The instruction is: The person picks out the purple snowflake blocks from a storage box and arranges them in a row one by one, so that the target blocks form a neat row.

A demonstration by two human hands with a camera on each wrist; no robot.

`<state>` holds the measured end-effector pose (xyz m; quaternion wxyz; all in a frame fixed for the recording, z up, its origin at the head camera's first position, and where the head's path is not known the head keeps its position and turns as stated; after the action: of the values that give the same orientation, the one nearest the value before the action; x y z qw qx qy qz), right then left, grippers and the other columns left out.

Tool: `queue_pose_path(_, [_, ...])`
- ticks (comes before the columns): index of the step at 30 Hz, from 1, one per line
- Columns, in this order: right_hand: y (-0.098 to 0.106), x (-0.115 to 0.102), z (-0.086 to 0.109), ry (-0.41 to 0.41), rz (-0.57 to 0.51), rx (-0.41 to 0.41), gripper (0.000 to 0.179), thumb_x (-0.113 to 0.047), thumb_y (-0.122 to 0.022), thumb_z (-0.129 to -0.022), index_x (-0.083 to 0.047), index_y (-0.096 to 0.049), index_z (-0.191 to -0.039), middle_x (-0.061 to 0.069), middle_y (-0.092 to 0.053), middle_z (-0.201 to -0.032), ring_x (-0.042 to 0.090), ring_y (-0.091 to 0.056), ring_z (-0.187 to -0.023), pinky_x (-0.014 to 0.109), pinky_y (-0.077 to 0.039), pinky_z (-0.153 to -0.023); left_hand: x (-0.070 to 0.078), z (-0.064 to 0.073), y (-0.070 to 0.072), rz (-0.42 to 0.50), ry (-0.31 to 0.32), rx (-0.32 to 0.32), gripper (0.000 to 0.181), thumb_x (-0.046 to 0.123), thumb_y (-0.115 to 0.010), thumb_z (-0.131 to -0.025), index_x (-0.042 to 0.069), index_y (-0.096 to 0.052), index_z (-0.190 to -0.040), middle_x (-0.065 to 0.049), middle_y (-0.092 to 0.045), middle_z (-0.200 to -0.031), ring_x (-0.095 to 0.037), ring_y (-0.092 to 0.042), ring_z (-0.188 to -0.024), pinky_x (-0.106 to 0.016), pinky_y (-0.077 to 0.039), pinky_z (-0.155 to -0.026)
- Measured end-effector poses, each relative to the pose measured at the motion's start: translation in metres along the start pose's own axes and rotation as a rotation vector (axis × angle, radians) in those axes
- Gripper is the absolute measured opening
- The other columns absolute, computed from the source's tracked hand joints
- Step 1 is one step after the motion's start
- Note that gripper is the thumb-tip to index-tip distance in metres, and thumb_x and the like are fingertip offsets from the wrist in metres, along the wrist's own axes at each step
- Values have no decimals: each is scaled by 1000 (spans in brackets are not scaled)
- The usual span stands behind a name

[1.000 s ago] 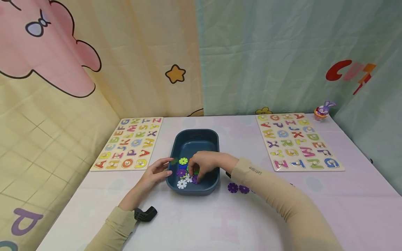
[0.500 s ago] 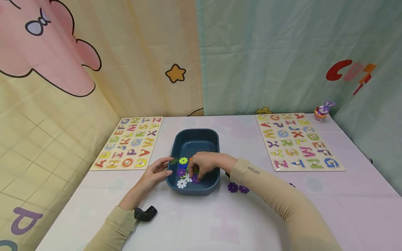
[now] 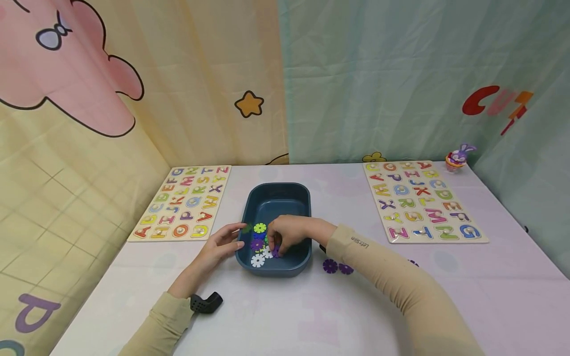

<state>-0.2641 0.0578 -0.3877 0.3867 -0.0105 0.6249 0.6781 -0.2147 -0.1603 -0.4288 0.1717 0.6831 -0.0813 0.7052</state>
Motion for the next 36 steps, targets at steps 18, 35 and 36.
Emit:
queue_pose_path(18, [8,-2,11,68,-78,91,14,-7,-71,-83,-13,-72,-95,-6,-66,-91,3,-57,-75,18,-51,-72,-1,-1,1,19,-5,-13,51,16,-66,-86,10,-49,-134,-5,-37,-147,-29,-31,-136,-50,-34,-104])
queue_pose_path(35, [30,-5,52,20,-166,274,28,-5,-72,-81,-8,-69,-109,1,-66,-110,13,-62,-95,23,-53,-78,-1,0,0,-2,-8,-1,50,19,-67,-86,15,-51,-133,-2,-41,-144,-25,-34,-134,-50,-35,-103])
queue_pose_path(36, [31,-4,57,11,-175,289,29,-6,-73,-80,-8,-69,-109,1,-65,-111,13,-62,-95,24,-53,-79,-1,0,0,-3,-10,-1,50,18,-67,-86,15,-51,-133,-2,-41,-144,-25,-34,-134,-50,-36,-103])
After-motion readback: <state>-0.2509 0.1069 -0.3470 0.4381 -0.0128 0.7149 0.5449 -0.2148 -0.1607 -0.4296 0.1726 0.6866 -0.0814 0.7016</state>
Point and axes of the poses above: each hand's wrist, its own z-axis away from the middle knuckle, its own y-axis out of the back of the hand, x = y × z, the point moved 2 cm from there along -z, towards the middle knuckle
